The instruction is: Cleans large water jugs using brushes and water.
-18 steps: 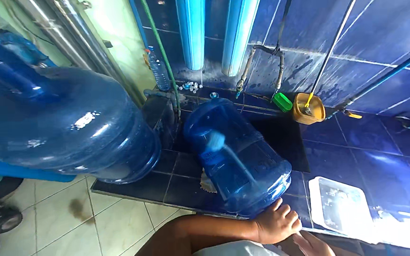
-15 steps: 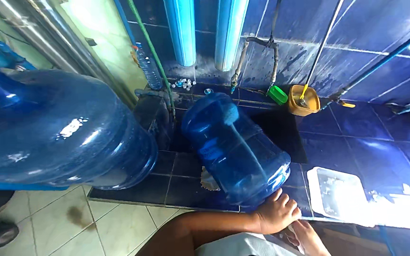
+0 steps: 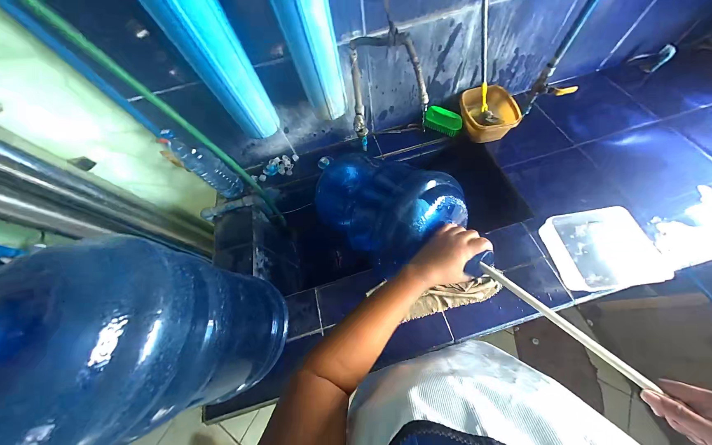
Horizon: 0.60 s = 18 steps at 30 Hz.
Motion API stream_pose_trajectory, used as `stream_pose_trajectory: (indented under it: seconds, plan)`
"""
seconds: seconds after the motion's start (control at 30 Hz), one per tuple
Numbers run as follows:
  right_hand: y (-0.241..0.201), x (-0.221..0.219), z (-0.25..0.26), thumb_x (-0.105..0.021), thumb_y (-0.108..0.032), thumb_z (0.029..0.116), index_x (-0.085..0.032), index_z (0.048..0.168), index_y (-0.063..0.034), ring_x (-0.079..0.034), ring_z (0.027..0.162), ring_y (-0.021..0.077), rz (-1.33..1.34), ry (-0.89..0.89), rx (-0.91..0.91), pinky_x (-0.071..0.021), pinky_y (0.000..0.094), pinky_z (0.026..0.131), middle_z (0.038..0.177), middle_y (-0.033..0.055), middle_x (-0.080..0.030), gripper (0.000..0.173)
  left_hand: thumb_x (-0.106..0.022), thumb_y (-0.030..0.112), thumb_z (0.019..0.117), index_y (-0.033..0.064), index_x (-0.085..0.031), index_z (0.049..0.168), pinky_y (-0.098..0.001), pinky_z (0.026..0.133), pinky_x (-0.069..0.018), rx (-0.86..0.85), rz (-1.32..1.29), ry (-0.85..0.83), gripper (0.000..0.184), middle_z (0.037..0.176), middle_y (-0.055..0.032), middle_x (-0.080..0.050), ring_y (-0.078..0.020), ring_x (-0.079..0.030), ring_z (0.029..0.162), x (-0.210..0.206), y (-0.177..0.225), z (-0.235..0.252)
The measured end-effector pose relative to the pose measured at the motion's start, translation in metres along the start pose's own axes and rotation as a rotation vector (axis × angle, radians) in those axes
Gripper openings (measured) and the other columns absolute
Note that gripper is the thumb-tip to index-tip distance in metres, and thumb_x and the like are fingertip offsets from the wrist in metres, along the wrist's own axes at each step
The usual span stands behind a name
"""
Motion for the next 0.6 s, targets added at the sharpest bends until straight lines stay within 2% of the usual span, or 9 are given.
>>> stream_pose_trajectory:
  seconds: [0.1,0.17,0.27,0.33,0.37,0.43,0.5,0.53,0.6]
  plan:
    - [-0.045,0.030,0.005,-0.067,-0.027,0.0991,-0.069,0.099,0.0098,-0.065,0.070,0.0415,-0.334,0.126,0.171,-0.0516,0.0630,0.065,0.080,0.0278,-0.066,0.037,-0.091,0.023,0.0668,0.0082,-0.074,0.115,-0.0509,0.105,-0.0474,-0.155,0.037,0.014,0.053,0.110,-0.0109,-0.075,-0.0286,-0.068,0.110,0.008,-0.016,-0.005]
    - [-0.074,0.064,0.023,-0.064,-0.026,0.1015,-0.072,0.101,0.0055,-0.070,0.079,0.0481,-0.708,0.274,0.416,-0.0544,0.0659,0.068,0.087,0.0286,-0.070,0.032,-0.093,0.018,0.0630,0.0078,-0.074,0.114,-0.0530,0.103,-0.0482,-0.164,0.033,-0.156,0.055,0.109,-0.0110,-0.075,-0.0290,-0.069,0.108,0.011,-0.027,0.002]
    - [-0.132,0.098,0.041,-0.067,-0.011,0.0955,-0.073,0.091,0.0020,-0.070,0.072,0.0407,-0.935,0.449,0.679,-0.0560,0.0589,0.069,0.075,0.0207,-0.069,0.015,-0.091,0.005,0.0676,0.0092,-0.069,0.127,-0.0545,0.103,-0.0484,0.016,-0.007,-0.638,0.063,0.123,-0.0123,-0.071,-0.0302,-0.065,0.117,0.016,-0.048,0.019]
    - [-0.153,0.112,0.062,-0.074,-0.022,0.0920,-0.069,0.079,-0.0089,-0.067,0.062,0.0305,-0.911,0.427,0.642,-0.0538,0.0522,0.059,0.064,0.0087,-0.063,0.019,-0.088,0.002,0.0721,0.0057,-0.063,0.134,-0.0567,0.106,-0.0467,0.163,-0.090,-0.705,0.067,0.132,-0.0178,-0.065,-0.0339,-0.060,0.126,0.030,-0.070,0.032]
    - [-0.144,0.115,0.079,-0.074,-0.031,0.0934,-0.068,0.079,-0.0145,-0.066,0.060,0.0256,-0.819,0.361,0.544,-0.0526,0.0499,0.054,0.062,0.0036,-0.062,0.022,-0.088,0.005,0.0743,0.0038,-0.060,0.135,-0.0556,0.107,-0.0462,0.226,-0.125,-0.600,0.067,0.133,-0.0198,-0.063,-0.0341,-0.059,0.127,0.036,-0.080,0.037]
    - [-0.117,0.106,0.110,-0.069,-0.043,0.0973,-0.072,0.088,-0.0129,-0.065,0.066,0.0271,-0.522,0.108,0.230,-0.0524,0.0548,0.061,0.069,0.0077,-0.065,0.031,-0.091,0.012,0.0732,0.0018,-0.059,0.135,-0.0504,0.111,-0.0457,0.317,-0.172,-0.190,0.071,0.135,-0.0204,-0.062,-0.0322,-0.058,0.128,0.034,-0.095,0.037]
    - [-0.112,0.089,0.126,-0.064,-0.040,0.1007,-0.071,0.095,-0.0037,-0.059,0.070,0.0265,-0.315,-0.102,0.095,-0.0486,0.0519,0.068,0.075,0.0128,-0.063,0.037,-0.095,0.015,0.0689,0.0016,-0.064,0.127,-0.0506,0.108,-0.0486,0.366,-0.103,0.246,0.067,0.127,-0.0189,-0.066,-0.0333,-0.062,0.122,0.022,-0.098,0.030]
    - [-0.114,0.087,0.133,-0.062,-0.038,0.1025,-0.071,0.098,-0.0020,-0.058,0.071,0.0257,-0.298,-0.162,0.083,-0.0477,0.0502,0.070,0.077,0.0133,-0.062,0.037,-0.095,0.013,0.0656,0.0008,-0.068,0.120,-0.0516,0.105,-0.0500,0.366,-0.043,0.372,0.062,0.120,-0.0192,-0.069,-0.0351,-0.065,0.117,0.017,-0.100,0.030]
    - [-0.122,0.105,0.152,-0.062,-0.037,0.1031,-0.071,0.098,-0.0049,-0.061,0.074,0.0294,-0.470,-0.155,0.200,-0.0490,0.0537,0.070,0.076,0.0137,-0.063,0.034,-0.092,0.011,0.0683,-0.0001,-0.069,0.119,-0.0518,0.105,-0.0500,0.401,0.017,0.270,0.056,0.119,-0.0204,-0.070,-0.0358,-0.066,0.117,0.012,-0.109,0.040]
Point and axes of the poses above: each hand's wrist, its own z-axis towards the middle knuckle, its own x-axis out of the back of the hand, y = z × x, the point moved 8 cm from there along z, towards the middle knuckle
